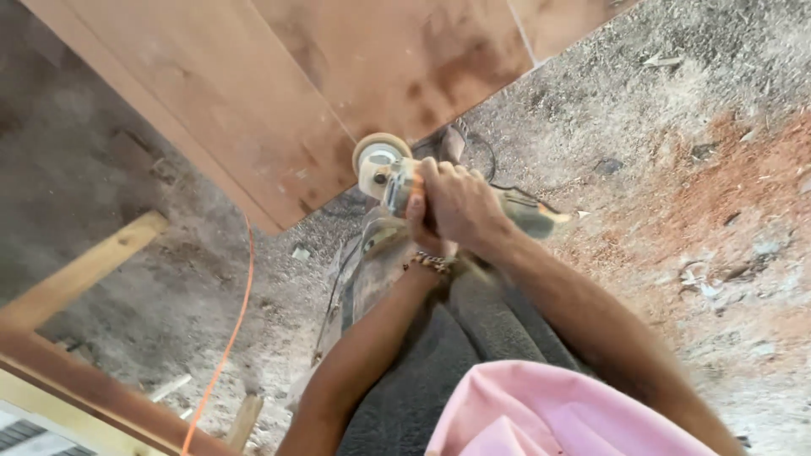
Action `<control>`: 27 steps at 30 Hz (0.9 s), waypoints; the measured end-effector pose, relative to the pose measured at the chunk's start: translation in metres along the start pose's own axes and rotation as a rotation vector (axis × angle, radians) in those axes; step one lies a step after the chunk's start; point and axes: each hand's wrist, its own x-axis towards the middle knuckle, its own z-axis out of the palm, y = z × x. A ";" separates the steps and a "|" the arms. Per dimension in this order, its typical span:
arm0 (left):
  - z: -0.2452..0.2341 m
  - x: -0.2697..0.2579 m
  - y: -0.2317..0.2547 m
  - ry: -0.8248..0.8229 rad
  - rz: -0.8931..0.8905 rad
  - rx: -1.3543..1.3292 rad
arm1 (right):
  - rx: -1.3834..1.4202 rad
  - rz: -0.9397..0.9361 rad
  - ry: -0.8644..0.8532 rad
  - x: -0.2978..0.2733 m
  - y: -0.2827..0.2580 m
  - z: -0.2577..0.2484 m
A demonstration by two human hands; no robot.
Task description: Sanding a large wood slab using a power sander.
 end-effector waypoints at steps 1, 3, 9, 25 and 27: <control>0.020 0.011 -0.001 0.006 0.015 -0.077 | -0.045 -0.028 -0.001 0.003 0.008 -0.013; 0.050 0.039 -0.026 0.000 0.024 -0.153 | -0.091 -0.050 0.009 0.005 0.032 -0.057; 0.158 0.148 -0.149 -0.150 -0.066 0.135 | 0.117 0.005 0.323 -0.008 0.142 -0.188; 0.041 0.094 0.170 -0.040 0.503 1.824 | 0.467 0.611 0.481 -0.081 0.099 -0.169; -0.026 0.084 0.208 0.222 -0.108 1.989 | 0.500 0.574 0.373 -0.062 0.059 -0.147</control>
